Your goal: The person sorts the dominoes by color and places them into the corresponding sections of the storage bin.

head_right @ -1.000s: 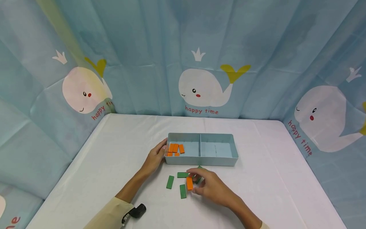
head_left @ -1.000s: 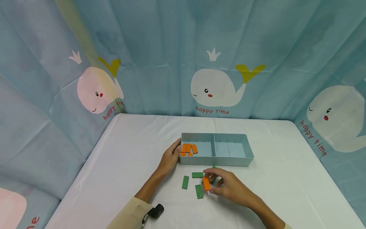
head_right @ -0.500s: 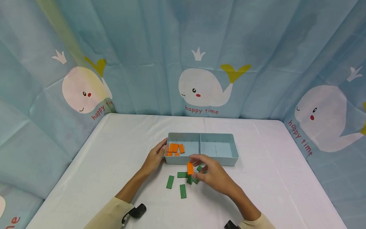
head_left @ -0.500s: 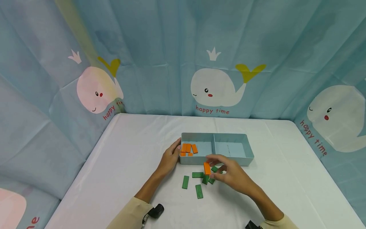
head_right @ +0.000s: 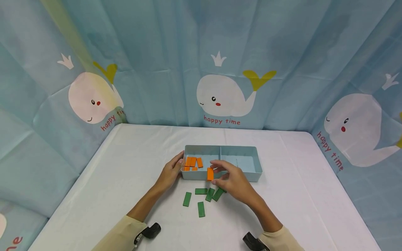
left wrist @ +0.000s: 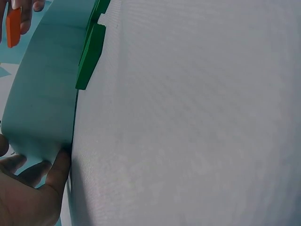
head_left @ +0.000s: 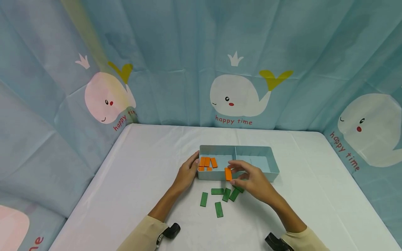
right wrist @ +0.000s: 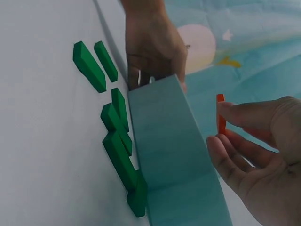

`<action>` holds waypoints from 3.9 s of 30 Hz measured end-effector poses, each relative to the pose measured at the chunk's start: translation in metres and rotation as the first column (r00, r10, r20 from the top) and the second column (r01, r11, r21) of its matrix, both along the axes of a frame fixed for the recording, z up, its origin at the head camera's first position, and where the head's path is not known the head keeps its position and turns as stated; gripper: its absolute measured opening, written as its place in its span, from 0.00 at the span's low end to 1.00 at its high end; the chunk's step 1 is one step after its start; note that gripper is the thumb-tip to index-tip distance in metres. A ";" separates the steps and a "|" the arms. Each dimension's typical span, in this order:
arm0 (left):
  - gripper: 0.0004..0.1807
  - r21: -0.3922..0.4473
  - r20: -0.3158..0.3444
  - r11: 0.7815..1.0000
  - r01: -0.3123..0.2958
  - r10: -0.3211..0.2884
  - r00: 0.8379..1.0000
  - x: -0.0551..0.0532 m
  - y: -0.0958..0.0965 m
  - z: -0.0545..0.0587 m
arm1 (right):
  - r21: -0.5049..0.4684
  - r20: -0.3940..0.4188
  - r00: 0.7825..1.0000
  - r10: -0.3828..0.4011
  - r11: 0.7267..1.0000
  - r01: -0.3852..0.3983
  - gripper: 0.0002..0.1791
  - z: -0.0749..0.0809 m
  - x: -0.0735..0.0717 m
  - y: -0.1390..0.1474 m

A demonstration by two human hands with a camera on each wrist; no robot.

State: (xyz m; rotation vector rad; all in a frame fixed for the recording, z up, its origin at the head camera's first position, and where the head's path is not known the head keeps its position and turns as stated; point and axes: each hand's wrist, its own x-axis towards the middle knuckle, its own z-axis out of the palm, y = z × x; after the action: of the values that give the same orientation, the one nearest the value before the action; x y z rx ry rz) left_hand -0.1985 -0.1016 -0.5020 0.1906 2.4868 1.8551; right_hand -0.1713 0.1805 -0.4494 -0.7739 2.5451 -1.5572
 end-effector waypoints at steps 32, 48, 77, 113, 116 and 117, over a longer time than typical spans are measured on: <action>0.30 -0.006 0.003 1.000 -0.012 0.012 1.000 -0.001 0.000 -0.003 | -0.014 0.043 0.998 -0.043 0.999 0.043 0.29 0.002 -0.031 -0.019; 0.30 -0.005 0.009 1.000 -0.017 0.017 1.000 -0.001 0.000 -0.004 | 0.001 0.049 0.998 -0.029 1.000 0.029 0.30 -0.003 -0.046 -0.033; 0.30 -0.009 0.009 1.000 -0.009 0.009 1.000 0.000 -0.001 -0.003 | 0.131 0.105 0.994 0.005 0.991 -0.019 0.32 0.000 -0.064 -0.049; 0.29 0.002 0.013 1.000 -0.008 0.008 1.000 0.002 0.001 -0.003 | 0.243 0.174 0.984 0.039 0.966 -0.082 0.32 0.004 -0.076 -0.051; 0.29 -0.013 0.012 1.000 -0.014 0.014 1.000 0.001 0.001 -0.002 | 0.214 0.167 0.985 0.030 0.975 -0.066 0.32 0.003 -0.074 -0.050; 0.29 -0.017 0.010 1.000 -0.015 0.015 1.000 0.001 0.001 -0.002 | 0.202 0.167 0.986 0.028 0.977 -0.062 0.32 0.003 -0.073 -0.049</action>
State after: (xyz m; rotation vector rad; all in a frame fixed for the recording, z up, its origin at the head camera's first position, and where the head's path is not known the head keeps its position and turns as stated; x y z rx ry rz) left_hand -0.1973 -0.1010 -0.5043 0.1620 2.5029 1.8350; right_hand -0.2441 0.1312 -0.4469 -0.6462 2.4985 -1.2600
